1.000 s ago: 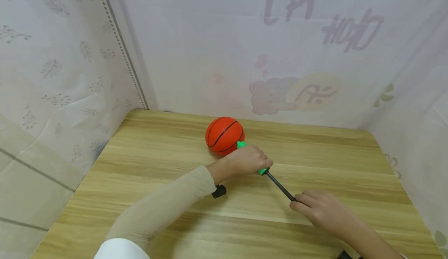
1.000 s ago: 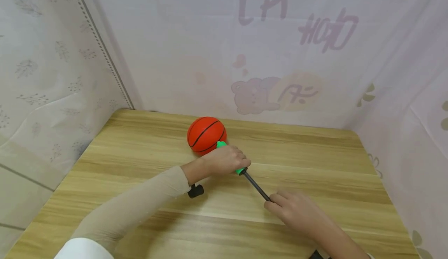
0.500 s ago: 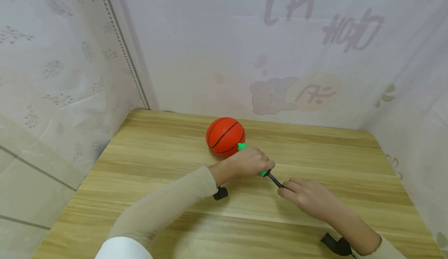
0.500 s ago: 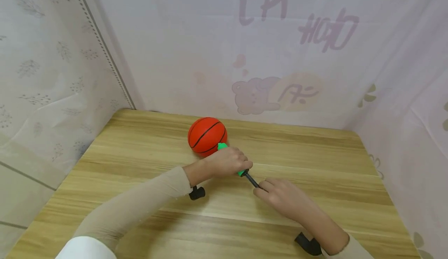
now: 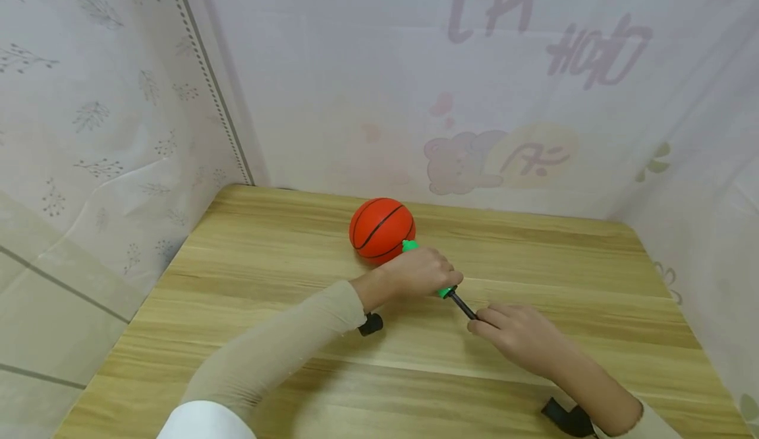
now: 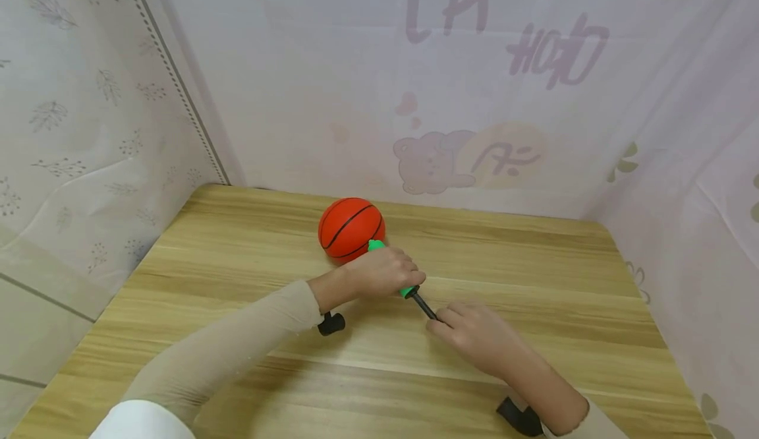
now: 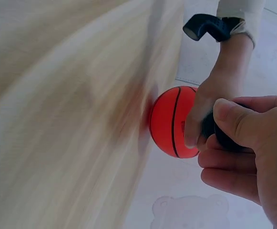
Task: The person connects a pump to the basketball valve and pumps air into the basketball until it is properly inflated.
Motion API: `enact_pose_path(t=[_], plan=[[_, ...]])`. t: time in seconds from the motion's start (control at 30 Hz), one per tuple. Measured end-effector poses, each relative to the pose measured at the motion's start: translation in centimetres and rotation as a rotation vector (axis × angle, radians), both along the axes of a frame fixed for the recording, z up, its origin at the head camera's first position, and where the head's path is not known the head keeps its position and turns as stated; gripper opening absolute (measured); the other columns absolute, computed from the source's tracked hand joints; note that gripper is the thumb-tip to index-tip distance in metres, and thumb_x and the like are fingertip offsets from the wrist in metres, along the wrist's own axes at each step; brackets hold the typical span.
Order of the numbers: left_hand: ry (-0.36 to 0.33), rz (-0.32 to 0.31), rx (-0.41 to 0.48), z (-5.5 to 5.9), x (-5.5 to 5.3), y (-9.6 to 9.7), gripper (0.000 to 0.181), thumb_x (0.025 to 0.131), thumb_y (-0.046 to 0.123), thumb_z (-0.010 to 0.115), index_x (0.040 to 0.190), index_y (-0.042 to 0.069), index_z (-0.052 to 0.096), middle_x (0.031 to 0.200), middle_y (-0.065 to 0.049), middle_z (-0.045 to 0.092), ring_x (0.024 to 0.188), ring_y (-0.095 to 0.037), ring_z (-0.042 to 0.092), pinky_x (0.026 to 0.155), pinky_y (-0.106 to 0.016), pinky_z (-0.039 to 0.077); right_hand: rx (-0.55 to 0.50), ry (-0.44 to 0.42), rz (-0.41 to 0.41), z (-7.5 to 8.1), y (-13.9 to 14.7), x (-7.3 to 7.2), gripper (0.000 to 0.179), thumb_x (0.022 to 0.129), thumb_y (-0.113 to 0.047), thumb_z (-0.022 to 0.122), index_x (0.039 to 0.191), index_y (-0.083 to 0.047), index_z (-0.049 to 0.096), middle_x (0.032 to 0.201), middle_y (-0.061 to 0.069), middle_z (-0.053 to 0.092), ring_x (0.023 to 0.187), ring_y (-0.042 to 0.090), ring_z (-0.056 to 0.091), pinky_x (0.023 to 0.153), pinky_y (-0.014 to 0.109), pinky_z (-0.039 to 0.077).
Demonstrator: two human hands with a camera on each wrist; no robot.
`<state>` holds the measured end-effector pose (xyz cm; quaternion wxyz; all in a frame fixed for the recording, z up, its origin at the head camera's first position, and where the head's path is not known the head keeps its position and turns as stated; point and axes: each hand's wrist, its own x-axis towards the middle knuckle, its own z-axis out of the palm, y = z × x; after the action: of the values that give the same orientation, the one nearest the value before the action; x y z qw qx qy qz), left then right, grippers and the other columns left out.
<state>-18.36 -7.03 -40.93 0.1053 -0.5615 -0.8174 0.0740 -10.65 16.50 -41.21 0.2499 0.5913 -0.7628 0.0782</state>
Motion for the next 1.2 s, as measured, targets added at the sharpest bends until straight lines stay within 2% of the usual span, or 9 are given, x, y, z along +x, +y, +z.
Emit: enact_pose_path(t=[0.27,0.43,0.53,0.67,0.87,1.0,1.1,1.2], plan=[[-0.006,0.005,-0.006,0.0,-0.2,-0.2,0.011,0.095,0.006,0.064,0.095,0.017,0.064,0.071,0.011,0.053,0.067,-0.004,0.049,0.067,-0.016,0.041,-0.035,-0.006,0.005,-0.2,3.1,3.1,0.047,0.113,-0.015,0.028,0.091,-0.009,0.069,0.084,-0.001,0.065,0.069,0.011,0.059,0.057,0.018,0.049],[-0.006,0.008,-0.009,-0.1,-0.1,0.0,0.012,0.096,0.006,0.064,0.097,0.018,0.066,0.073,0.011,0.057,0.068,-0.004,0.050,0.067,-0.016,0.042,-0.037,-0.022,-0.017,-0.1,3.7,3.6,0.048,0.113,-0.015,0.027,0.092,-0.009,0.070,0.085,0.000,0.066,0.069,0.011,0.059,0.056,0.017,0.049],[-0.004,0.019,-0.020,-0.1,0.0,0.2,0.012,0.096,0.007,0.066,0.101,0.018,0.067,0.077,0.011,0.061,0.070,-0.003,0.053,0.070,-0.015,0.044,-0.028,-0.031,-0.018,0.1,3.1,3.1,0.049,0.113,-0.016,0.026,0.093,-0.008,0.070,0.086,0.000,0.067,0.070,0.012,0.060,0.056,0.017,0.049],[-0.016,0.028,-0.029,-0.1,0.0,0.3,0.011,0.097,0.009,0.065,0.103,0.018,0.067,0.078,0.011,0.061,0.071,-0.003,0.053,0.071,-0.015,0.044,-0.004,-0.035,-0.013,0.2,1.6,1.6,0.052,0.113,-0.018,0.023,0.093,-0.007,0.070,0.086,0.001,0.067,0.071,0.013,0.063,0.058,0.018,0.051],[0.007,0.037,-0.006,-0.4,0.0,0.4,0.007,0.098,0.013,0.066,0.093,0.018,0.065,0.070,0.011,0.051,0.064,-0.004,0.045,0.064,-0.016,0.036,0.035,0.003,-0.034,-0.2,-0.9,-1.2,0.052,0.113,-0.016,0.024,0.093,-0.005,0.071,0.085,0.003,0.068,0.071,0.014,0.065,0.059,0.022,0.053],[0.016,0.043,-0.003,-0.7,0.2,0.7,0.011,0.098,0.010,0.063,0.091,0.018,0.064,0.069,0.011,0.049,0.063,-0.004,0.043,0.061,-0.017,0.033,0.052,0.009,-0.036,-0.4,-1.4,-2.2,0.050,0.113,-0.014,0.026,0.094,-0.005,0.071,0.087,0.003,0.068,0.071,0.013,0.065,0.059,0.022,0.052],[-0.003,0.064,-0.014,-0.5,0.4,0.8,0.005,0.098,0.014,0.065,0.101,0.018,0.066,0.077,0.011,0.058,0.070,-0.005,0.050,0.066,-0.017,0.038,0.034,0.028,-0.029,-0.4,-1.3,-2.3,0.054,0.113,-0.013,0.021,0.092,-0.004,0.071,0.087,0.004,0.069,0.072,0.014,0.066,0.060,0.024,0.054],[-0.030,0.092,-0.038,0.0,0.6,0.8,0.020,0.099,0.027,0.067,0.117,0.019,0.063,0.097,0.009,0.064,0.088,-0.008,0.057,0.080,-0.021,0.043,0.020,0.048,-0.028,-0.2,-0.9,-2.2,0.057,0.112,-0.013,0.019,0.092,-0.004,0.071,0.088,0.006,0.069,0.073,0.016,0.067,0.062,0.024,0.056]])
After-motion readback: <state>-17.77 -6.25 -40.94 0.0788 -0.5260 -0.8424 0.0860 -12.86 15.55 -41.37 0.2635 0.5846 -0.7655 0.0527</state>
